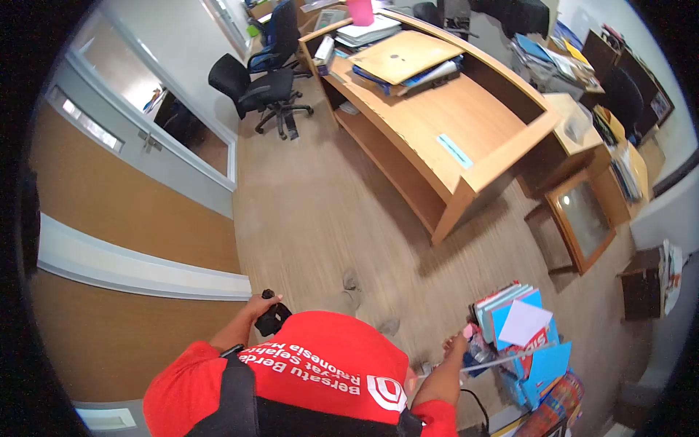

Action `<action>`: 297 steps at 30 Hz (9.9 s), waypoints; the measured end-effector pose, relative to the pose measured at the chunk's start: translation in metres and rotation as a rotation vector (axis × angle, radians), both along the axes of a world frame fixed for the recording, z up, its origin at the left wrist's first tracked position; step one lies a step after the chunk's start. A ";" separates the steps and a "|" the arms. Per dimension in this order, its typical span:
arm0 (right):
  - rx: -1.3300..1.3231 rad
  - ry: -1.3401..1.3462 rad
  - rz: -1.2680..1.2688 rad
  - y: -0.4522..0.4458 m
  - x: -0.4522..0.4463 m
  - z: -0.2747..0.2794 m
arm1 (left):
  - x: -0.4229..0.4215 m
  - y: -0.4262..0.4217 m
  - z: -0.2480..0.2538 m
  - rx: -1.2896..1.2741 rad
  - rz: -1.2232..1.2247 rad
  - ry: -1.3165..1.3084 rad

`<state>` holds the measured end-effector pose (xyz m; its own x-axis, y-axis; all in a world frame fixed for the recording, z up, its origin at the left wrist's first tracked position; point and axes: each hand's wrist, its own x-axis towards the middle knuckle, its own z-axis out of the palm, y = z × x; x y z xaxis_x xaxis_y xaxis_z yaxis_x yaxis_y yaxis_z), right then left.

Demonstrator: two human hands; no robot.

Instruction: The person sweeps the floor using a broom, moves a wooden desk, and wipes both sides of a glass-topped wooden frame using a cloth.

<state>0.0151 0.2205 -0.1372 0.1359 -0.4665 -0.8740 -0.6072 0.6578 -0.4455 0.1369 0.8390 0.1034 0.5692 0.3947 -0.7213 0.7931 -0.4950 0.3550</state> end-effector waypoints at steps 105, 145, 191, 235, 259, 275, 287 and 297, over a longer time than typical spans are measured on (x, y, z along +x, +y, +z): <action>-0.356 -0.925 0.024 -0.376 0.712 0.284 | 0.384 -0.506 -0.227 -1.251 0.910 -0.511; -0.485 -0.728 0.269 -0.490 0.744 0.253 | 0.220 -0.434 -0.142 -0.446 0.831 -0.215; -1.111 -0.679 1.420 -0.446 0.721 0.306 | 0.103 -0.715 -0.043 -0.197 0.933 -0.039; -1.043 -0.605 1.493 -0.451 0.717 0.301 | 0.088 -0.592 -0.096 -0.310 0.998 -0.280; -0.934 -0.572 1.697 -0.473 0.717 0.314 | 0.124 -0.650 -0.069 -0.187 0.922 -0.093; -1.085 -0.432 1.461 -0.441 0.729 0.319 | 0.061 -0.542 -0.124 -0.227 0.786 -0.065; -1.460 -0.110 0.677 -0.293 0.611 0.257 | -0.123 -0.297 -0.112 -0.183 0.929 -0.148; -0.718 0.365 1.269 -0.166 0.442 0.055 | -0.028 -0.149 -0.106 -0.242 0.938 -0.203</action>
